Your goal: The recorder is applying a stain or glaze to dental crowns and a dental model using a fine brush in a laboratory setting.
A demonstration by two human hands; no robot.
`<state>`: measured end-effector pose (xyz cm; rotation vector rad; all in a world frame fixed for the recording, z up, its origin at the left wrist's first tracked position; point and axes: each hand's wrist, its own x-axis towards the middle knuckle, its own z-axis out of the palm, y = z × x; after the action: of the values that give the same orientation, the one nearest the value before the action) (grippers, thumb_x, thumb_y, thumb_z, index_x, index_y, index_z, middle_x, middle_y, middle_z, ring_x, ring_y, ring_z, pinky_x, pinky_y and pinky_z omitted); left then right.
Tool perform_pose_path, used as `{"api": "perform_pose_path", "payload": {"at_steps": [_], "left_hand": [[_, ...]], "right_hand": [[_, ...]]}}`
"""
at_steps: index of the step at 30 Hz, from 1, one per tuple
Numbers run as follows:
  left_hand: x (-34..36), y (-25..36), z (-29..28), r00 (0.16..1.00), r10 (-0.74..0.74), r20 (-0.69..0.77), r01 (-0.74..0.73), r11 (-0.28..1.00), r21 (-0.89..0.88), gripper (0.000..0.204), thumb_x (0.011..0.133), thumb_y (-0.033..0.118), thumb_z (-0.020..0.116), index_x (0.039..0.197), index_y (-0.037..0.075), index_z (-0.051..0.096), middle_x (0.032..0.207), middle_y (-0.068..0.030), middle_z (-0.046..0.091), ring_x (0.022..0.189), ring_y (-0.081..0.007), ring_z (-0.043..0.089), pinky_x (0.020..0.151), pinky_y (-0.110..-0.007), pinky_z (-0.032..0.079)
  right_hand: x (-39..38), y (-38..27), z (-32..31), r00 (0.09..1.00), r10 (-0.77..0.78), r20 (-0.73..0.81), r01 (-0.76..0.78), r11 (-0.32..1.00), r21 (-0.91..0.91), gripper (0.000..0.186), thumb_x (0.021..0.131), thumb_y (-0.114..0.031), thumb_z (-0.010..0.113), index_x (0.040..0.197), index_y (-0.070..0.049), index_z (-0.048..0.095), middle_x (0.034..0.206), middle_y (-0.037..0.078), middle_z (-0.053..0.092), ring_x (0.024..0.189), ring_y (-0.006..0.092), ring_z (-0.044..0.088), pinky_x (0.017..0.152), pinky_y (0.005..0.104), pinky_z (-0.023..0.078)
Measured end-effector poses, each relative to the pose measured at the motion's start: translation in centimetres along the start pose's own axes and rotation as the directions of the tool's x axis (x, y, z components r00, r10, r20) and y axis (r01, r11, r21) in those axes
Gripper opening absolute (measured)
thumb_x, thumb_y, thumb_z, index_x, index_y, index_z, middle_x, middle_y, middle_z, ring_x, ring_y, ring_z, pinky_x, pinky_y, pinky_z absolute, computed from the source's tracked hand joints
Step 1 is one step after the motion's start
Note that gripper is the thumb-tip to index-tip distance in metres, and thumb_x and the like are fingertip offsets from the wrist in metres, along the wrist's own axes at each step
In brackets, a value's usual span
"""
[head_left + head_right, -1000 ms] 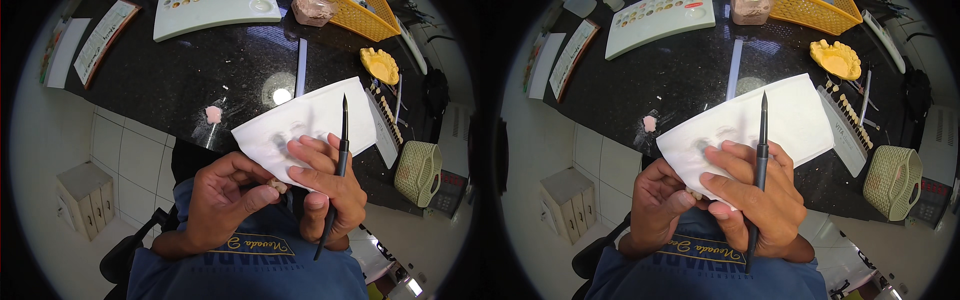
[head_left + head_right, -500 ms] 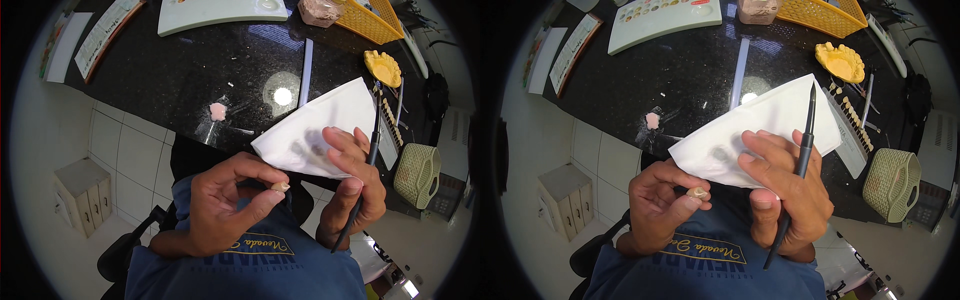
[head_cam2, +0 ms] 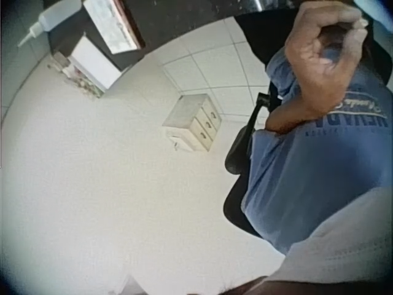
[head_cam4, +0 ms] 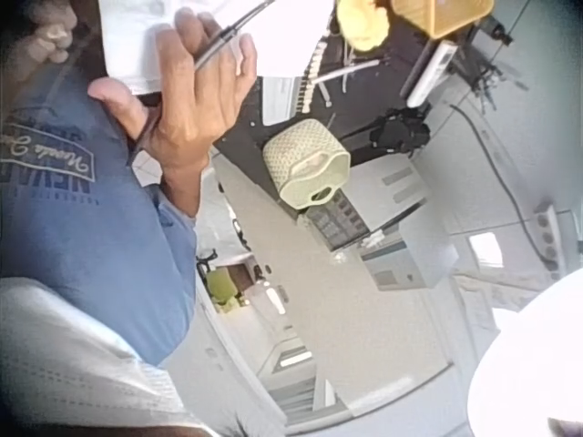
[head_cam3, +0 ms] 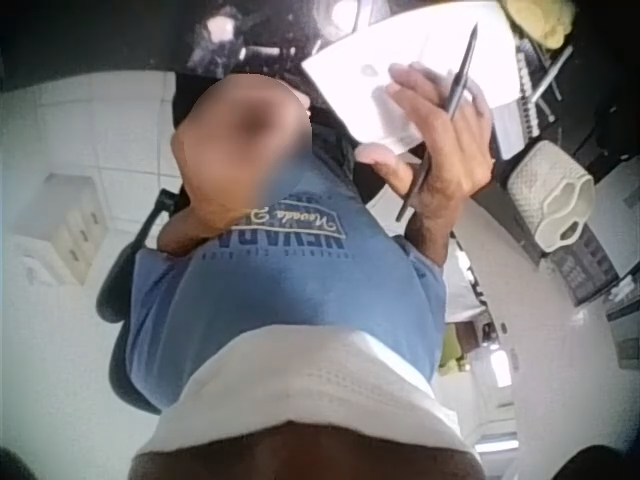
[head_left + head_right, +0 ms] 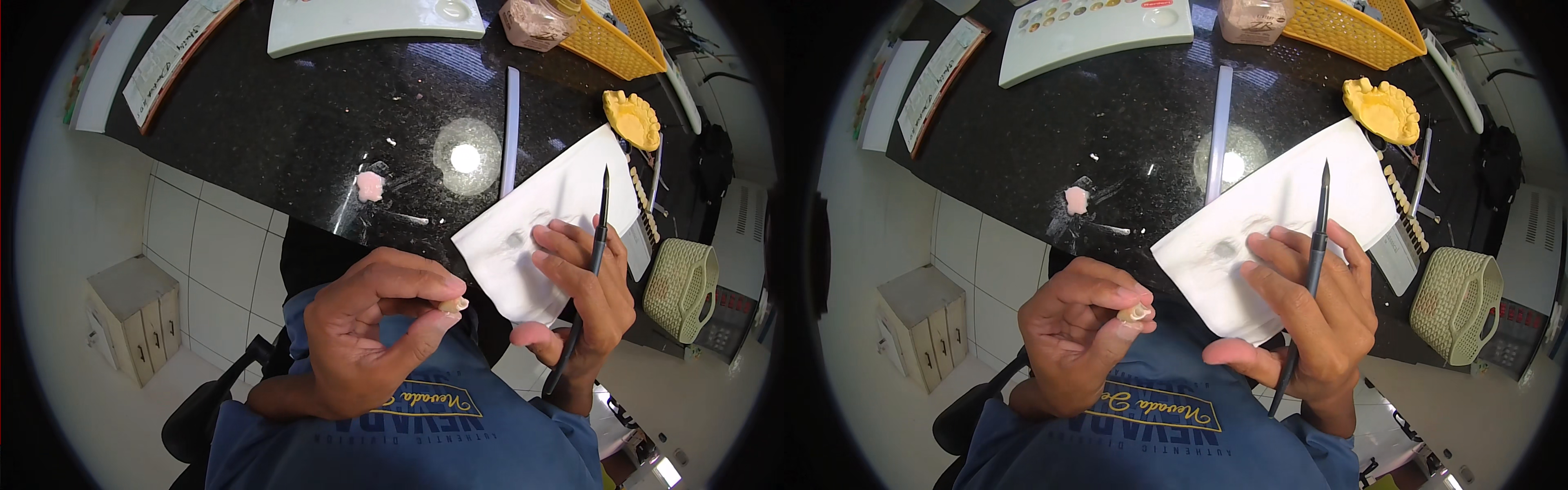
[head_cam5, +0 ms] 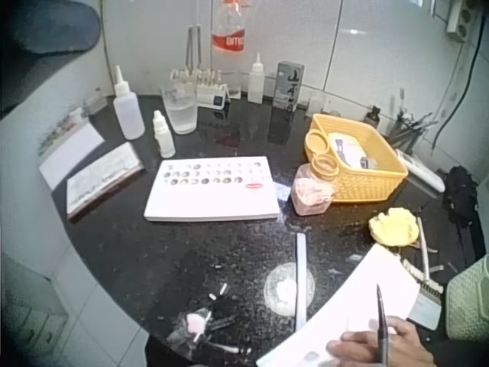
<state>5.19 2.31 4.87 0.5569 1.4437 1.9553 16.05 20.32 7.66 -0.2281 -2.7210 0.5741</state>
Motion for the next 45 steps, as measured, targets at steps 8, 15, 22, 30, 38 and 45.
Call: {"api": "perform_pose_path", "payload": {"at_steps": [8, 15, 22, 30, 38, 45], "left_hand": [[-0.2, 0.2, -2.4, 0.97, 0.132, -0.202, -0.141, 0.99, -0.029, 0.022, 0.079, -0.01, 0.061, 0.1, -0.004, 0.058, 0.098, -0.016, 0.059, 0.085, -0.0162, 0.062, 0.073, -0.025, 0.057], [0.9, 0.9, -4.0, 0.925, 0.186, -0.333, -0.199, 0.98, -0.005, 0.015, 0.083, -0.006, 0.06, 0.097, -0.003, 0.058, 0.094, -0.0151, 0.059, 0.084, -0.0163, 0.062, 0.069, -0.027, 0.058], [2.8, 1.8, -4.3, 0.921, 0.272, -0.278, -0.289, 0.957, -0.022, 0.014, 0.084, -0.007, 0.056, 0.097, -0.002, 0.057, 0.095, -0.0151, 0.06, 0.083, -0.0159, 0.062, 0.075, -0.028, 0.056], [4.6, 2.7, -3.1, 0.963, 0.191, -0.193, -0.229, 0.952, -0.203, 0.013, 0.086, -0.006, 0.055, 0.098, -0.002, 0.056, 0.1, -0.0144, 0.059, 0.084, -0.0137, 0.063, 0.076, -0.027, 0.057], [6.4, 4.4, -0.9, 0.991, 0.129, 0.021, -0.118, 0.95, -0.29, 0.012, 0.087, -0.002, 0.057, 0.1, -0.002, 0.057, 0.098, -0.0122, 0.06, 0.085, -0.0146, 0.063, 0.079, -0.029, 0.055], [7.5, 5.1, 0.9, 0.992, 0.049, 0.117, -0.011, 0.952, -0.307, 0.013, 0.089, 0.002, 0.058, 0.101, -0.002, 0.057, 0.097, -0.0117, 0.062, 0.09, -0.015, 0.062, 0.084, -0.031, 0.052]], "right_hand": [[0.7, 0.6, 0.4, 0.998, -0.006, -0.059, 0.004, 0.999, -0.039, 0.074, 0.065, -0.071, 0.06, 0.089, -0.001, 0.065, 0.092, 0.014, 0.068, 0.091, 0.0325, 0.065, 0.091, 0.0479, 0.042], [0.6, -0.2, 0.6, 0.963, 0.08, -0.259, -0.058, 0.994, 0.091, 0.062, 0.094, -0.054, 0.035, 0.089, 0.001, 0.064, 0.086, 0.015, 0.069, 0.086, 0.0308, 0.066, 0.09, 0.0479, 0.044], [1.0, -1.0, 0.3, 0.871, 0.068, -0.487, 0.028, 0.982, 0.187, 0.045, 0.096, -0.04, 0.044, 0.096, 0.002, 0.06, 0.072, 0.011, 0.063, 0.069, 0.0232, 0.061, 0.066, 0.0309, 0.049], [3.8, 2.6, -3.9, 0.807, 0.268, -0.526, -0.317, 0.948, -0.004, 0.027, 0.085, 0.0, 0.061, 0.111, 0.004, 0.058, 0.096, 0.017, 0.067, 0.087, 0.0231, 0.066, 0.078, 0.0309, 0.052], [6.0, 6.7, -3.8, 0.853, 0.392, -0.345, -0.466, 0.87, -0.163, 0.067, 0.069, -0.031, 0.08, 0.119, 0.005, 0.054, 0.103, 0.025, 0.064, 0.095, 0.0327, 0.064, 0.084, 0.0395, 0.05], [6.4, 8.0, -2.6, 0.874, 0.332, -0.356, -0.421, 0.881, -0.214, 0.055, 0.068, -0.033, 0.079, 0.104, 0.002, 0.058, 0.085, 0.021, 0.063, 0.08, 0.0334, 0.063, 0.073, 0.041, 0.049]]}}
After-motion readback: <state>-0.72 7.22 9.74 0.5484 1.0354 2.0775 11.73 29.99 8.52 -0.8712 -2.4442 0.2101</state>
